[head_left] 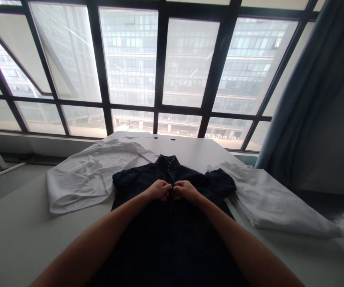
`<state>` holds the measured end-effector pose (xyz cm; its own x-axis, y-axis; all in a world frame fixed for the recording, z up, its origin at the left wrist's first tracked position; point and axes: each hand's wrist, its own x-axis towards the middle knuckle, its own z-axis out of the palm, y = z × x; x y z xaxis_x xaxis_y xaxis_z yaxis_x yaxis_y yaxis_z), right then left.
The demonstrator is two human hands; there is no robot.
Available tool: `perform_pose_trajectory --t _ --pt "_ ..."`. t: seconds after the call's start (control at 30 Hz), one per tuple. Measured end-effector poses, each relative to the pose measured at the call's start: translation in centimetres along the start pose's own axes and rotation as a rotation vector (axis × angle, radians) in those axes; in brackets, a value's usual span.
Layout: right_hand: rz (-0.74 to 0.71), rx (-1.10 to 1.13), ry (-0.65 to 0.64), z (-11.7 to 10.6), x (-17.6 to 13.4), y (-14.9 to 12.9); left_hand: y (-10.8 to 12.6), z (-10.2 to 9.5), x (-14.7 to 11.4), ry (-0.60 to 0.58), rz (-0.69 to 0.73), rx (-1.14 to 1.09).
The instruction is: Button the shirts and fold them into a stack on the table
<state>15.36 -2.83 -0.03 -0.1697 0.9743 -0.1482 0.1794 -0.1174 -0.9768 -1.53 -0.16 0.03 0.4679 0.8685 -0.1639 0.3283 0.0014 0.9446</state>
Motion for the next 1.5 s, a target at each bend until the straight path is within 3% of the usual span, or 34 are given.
perform_pose_trajectory --t 0.5,0.63,0.9,1.27,1.5 --pt "0.058 0.041 -0.018 0.3 -0.5 -0.9 0.4 0.3 -0.5 0.04 0.022 0.006" --pt "-0.021 -0.072 0.096 1.0 -0.4 -0.5 0.6 0.1 -0.5 0.03 0.001 -0.044" --pt "-0.181 -0.155 0.155 1.7 -0.2 0.5 0.5 0.4 -0.5 0.088 0.039 -0.011" --pt "-0.076 -0.099 0.051 0.6 0.1 0.1 0.0 0.4 -0.1 0.072 0.149 0.008" --pt "-0.055 -0.108 0.035 0.6 0.2 0.0 -0.1 0.5 -0.5 0.179 0.22 0.18"
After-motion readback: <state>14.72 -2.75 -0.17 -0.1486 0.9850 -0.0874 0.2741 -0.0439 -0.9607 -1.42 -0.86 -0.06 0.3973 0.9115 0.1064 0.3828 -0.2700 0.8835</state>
